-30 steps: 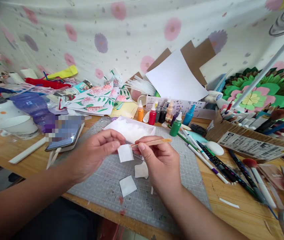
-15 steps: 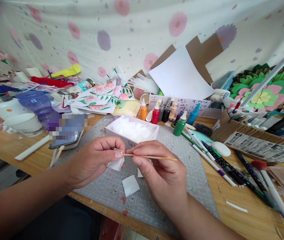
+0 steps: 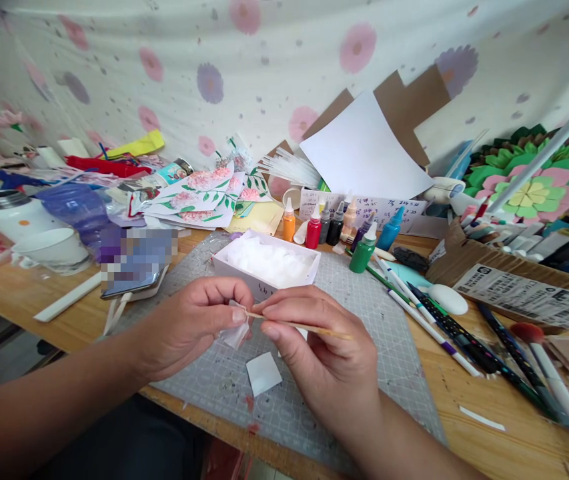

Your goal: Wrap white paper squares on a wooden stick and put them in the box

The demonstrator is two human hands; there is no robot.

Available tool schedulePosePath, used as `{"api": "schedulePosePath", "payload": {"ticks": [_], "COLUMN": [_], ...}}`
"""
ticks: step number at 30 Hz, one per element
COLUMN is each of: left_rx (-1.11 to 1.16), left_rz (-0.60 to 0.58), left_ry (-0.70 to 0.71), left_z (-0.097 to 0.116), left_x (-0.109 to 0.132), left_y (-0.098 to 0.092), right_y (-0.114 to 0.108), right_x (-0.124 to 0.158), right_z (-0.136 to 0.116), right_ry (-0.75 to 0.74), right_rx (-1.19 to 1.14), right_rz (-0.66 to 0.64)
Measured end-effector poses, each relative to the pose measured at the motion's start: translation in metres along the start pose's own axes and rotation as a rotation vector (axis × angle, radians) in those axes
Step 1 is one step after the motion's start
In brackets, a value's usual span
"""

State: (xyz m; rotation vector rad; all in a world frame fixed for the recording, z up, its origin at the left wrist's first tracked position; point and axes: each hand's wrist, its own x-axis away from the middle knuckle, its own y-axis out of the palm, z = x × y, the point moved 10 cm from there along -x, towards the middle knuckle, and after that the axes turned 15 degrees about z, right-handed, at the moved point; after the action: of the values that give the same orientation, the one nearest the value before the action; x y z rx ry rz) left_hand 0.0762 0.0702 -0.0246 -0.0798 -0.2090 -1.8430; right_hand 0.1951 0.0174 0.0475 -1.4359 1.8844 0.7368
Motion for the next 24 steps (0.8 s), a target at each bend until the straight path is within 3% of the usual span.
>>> {"api": "schedulePosePath", "payload": {"ticks": [24], "left_rx": [-0.079], "left_rz": [0.014], "left_ry": [0.05], "left_z": [0.0043], "left_x": [-0.0001], "left_y": [-0.0043], "right_y": [0.0046], "right_x": [0.0061], "right_z": [-0.0065], "right_ry": [-0.096], "right_rx": [0.036], "right_rz": [-0.089]}}
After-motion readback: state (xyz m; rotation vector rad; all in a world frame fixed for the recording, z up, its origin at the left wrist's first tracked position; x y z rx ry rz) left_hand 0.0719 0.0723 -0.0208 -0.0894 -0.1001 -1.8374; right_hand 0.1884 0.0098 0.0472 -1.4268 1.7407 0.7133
